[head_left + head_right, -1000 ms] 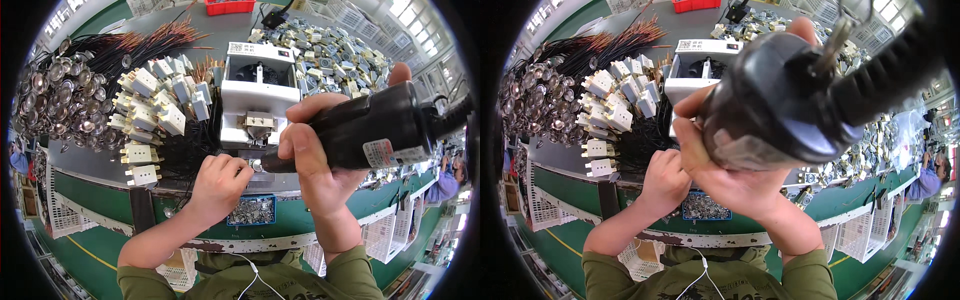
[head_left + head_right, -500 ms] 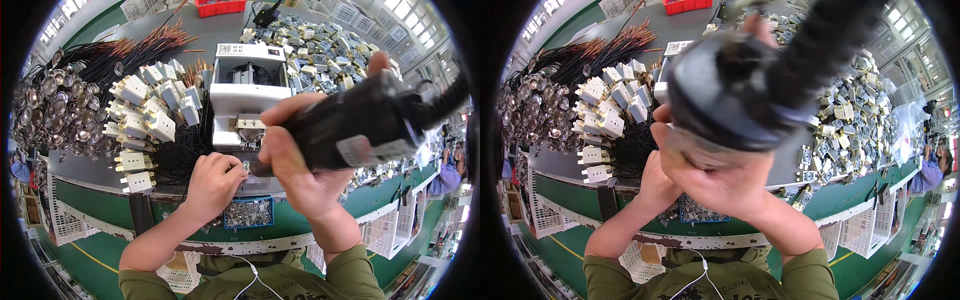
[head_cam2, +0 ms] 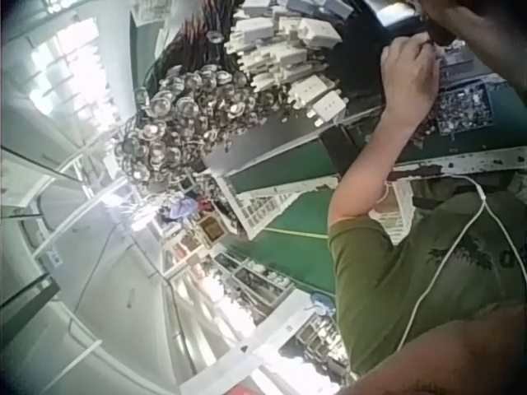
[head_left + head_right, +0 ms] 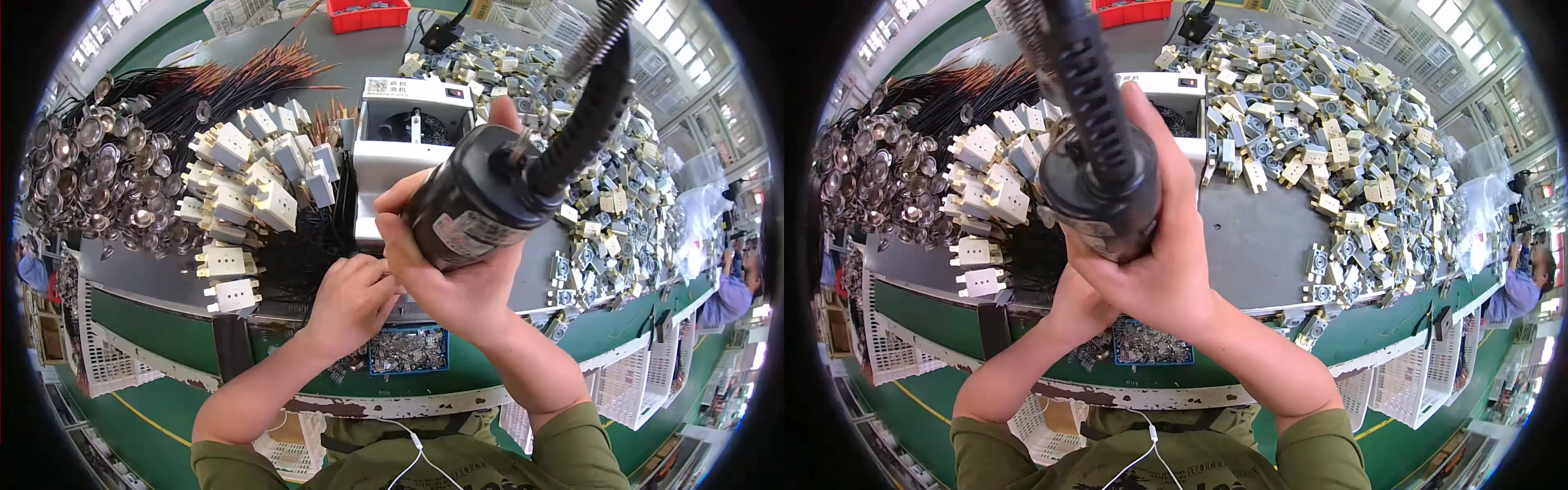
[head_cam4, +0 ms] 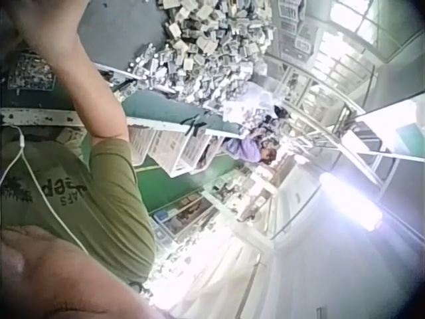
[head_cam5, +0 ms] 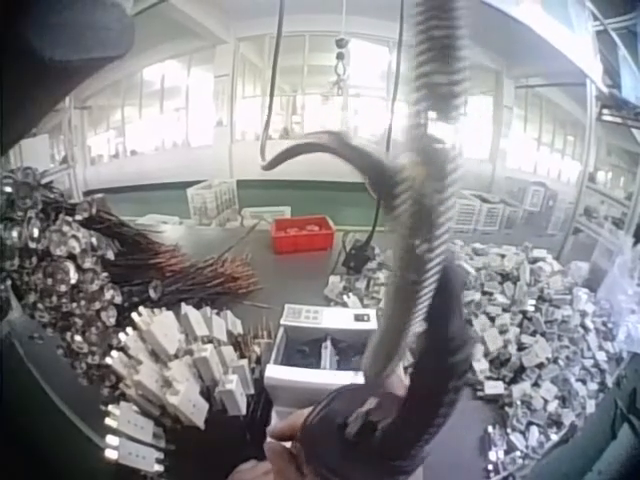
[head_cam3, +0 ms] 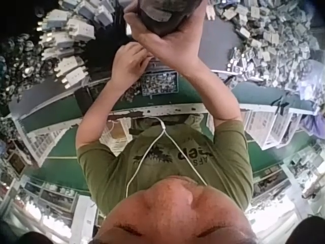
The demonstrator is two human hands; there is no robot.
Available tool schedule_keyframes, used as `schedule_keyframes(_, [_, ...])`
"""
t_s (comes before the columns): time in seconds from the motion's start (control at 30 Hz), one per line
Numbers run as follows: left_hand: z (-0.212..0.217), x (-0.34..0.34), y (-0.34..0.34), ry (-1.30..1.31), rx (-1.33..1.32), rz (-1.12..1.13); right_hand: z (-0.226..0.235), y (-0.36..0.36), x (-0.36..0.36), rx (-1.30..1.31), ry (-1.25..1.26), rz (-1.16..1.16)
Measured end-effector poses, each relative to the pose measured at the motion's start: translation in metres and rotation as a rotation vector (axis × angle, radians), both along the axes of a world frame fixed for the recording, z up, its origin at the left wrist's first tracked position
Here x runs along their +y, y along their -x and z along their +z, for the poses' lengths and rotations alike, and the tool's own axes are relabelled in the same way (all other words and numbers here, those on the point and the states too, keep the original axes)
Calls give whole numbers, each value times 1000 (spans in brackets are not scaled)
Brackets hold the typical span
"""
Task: Assemble electrical components and organize wire bundles using an electric screwdriver.
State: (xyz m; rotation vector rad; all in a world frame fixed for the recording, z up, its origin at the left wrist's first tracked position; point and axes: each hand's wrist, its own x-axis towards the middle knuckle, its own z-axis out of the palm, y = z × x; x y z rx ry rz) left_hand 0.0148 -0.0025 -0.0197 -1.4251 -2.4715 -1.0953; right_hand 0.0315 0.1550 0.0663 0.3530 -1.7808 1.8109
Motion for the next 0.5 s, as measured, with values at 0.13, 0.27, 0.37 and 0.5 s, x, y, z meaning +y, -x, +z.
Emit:
schedule_keyframes(0.13, [-9, -4, 2, 48, -49, 18, -1, 9, -1, -30, -57, 68])
schedule_keyframes(0.27, [-2, 0, 4, 115, -153, 86, -4, 17, 4, 49, -164, 137])
schedule_keyframes(0.37, [0, 1, 12, 261, -215, -10, 9, 15, 1, -139, 34, 223])
schedule_keyframes(0.5, [4, 4, 17, 250, -246, -42, -7, 6, 3, -7, -284, -32])
